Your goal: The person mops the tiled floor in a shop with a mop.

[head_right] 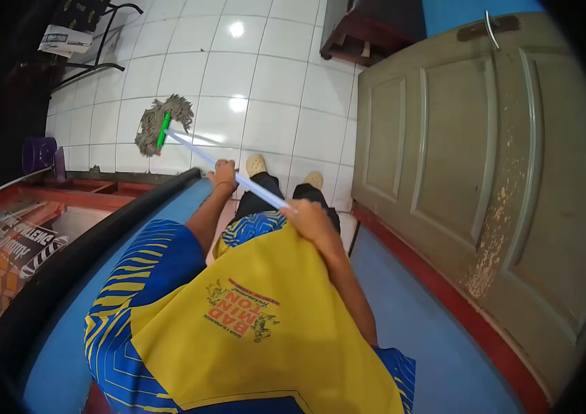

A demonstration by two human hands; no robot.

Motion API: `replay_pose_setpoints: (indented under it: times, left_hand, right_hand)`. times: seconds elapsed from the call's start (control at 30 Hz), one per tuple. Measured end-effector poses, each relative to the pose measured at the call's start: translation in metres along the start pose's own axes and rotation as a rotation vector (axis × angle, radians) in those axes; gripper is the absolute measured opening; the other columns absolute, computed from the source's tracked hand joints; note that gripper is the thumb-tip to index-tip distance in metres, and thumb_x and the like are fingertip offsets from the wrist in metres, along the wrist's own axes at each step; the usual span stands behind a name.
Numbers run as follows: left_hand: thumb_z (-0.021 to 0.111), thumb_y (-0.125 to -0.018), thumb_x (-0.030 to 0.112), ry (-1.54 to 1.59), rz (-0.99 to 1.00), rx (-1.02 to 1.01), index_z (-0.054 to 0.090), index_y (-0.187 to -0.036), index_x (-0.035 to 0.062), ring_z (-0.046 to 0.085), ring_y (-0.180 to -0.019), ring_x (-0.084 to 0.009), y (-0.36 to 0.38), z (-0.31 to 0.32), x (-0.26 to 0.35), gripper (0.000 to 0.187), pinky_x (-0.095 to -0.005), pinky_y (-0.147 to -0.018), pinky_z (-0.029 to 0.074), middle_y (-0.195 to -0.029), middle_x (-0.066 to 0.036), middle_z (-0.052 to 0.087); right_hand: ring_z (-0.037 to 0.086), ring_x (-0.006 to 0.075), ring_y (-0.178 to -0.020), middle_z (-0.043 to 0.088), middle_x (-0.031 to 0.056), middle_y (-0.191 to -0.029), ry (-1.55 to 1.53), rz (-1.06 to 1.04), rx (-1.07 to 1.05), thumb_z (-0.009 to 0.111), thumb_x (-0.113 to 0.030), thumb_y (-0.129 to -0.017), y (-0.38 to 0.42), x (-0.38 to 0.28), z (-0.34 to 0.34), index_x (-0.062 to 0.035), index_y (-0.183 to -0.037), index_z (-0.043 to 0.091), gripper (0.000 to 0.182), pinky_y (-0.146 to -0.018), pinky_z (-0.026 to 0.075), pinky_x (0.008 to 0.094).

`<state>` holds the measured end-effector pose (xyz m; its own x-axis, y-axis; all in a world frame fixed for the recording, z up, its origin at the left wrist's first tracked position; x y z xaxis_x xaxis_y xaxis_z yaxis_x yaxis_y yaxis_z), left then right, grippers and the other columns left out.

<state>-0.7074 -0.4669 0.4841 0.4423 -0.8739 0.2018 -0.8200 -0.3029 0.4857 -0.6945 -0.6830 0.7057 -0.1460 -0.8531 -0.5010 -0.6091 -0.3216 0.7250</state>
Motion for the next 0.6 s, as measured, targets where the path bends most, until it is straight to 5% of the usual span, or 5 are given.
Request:
replay_pose_setpoints:
  times: [0.13,0.3,0.33,0.47,0.6]
  left_hand:
    - [0.058,-0.075,0.019,-0.068,0.103,-0.161,0.056,-0.099,0.0136,0.041,-0.112,-0.0262,-0.005,0.005,0.026,0.025,-0.0555,-0.082,0.035,-0.109,-0.009,0.05]
    - [0.064,-0.064,0.026,-0.03,0.61,-0.331,0.059,-0.09,0.0084,0.054,-0.093,-0.03,0.028,0.022,0.161,0.032,-0.0425,-0.085,0.04,-0.092,-0.016,0.057]
    - [0.061,-0.061,0.02,0.087,0.696,-0.315,0.06,-0.08,0.0055,0.056,-0.084,-0.0336,0.054,-0.018,0.189,0.024,-0.0418,-0.075,0.046,-0.084,-0.019,0.058]
    - [0.06,-0.062,0.019,0.205,0.921,-0.467,0.061,-0.081,0.0042,0.056,-0.083,-0.036,0.096,-0.001,0.269,0.025,-0.0417,-0.078,0.045,-0.087,-0.021,0.058]
    - [0.055,-0.067,0.017,0.243,0.98,-0.464,0.059,-0.084,0.0057,0.055,-0.083,-0.0379,0.102,0.001,0.285,0.021,-0.0429,-0.076,0.045,-0.086,-0.02,0.058]
  right_hand:
    - [0.056,0.0367,-0.085,0.06,0.0184,-0.086,0.017,-0.032,0.047,0.049,-0.033,-0.083,0.013,0.001,-0.029,-0.0162,-0.098,0.061,0.026,-0.073,0.044,0.0414]
    - [0.06,0.0197,-0.055,0.061,0.0169,-0.071,-0.043,0.133,0.159,0.058,-0.027,-0.079,0.086,0.043,-0.105,-0.0041,-0.1,0.061,0.032,-0.058,0.045,0.0322]
    - [0.06,0.0172,-0.058,0.061,0.0156,-0.071,-0.05,0.174,0.18,0.06,-0.026,-0.078,0.107,0.042,-0.121,-0.0018,-0.1,0.061,0.033,-0.06,0.045,0.03]
    - [0.055,0.0089,-0.069,0.064,0.0106,-0.075,-0.02,0.155,0.325,0.068,-0.018,-0.071,0.179,0.039,-0.162,0.0023,-0.098,0.061,0.034,-0.067,0.044,0.024]
    - [0.051,0.0066,-0.07,0.063,0.0056,-0.076,-0.199,0.215,0.385,0.069,-0.009,-0.068,0.185,0.041,-0.172,0.0021,-0.095,0.063,0.029,-0.065,0.043,0.0219]
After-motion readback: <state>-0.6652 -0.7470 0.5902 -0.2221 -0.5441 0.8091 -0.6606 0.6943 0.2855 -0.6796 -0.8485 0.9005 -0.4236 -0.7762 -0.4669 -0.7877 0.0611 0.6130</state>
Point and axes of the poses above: each hand's wrist, its own y-axis away from the middle knuckle, its own z-axis out of the palm, x = y × z, the point moved 7 cm from there along -y, towards the middle knuckle
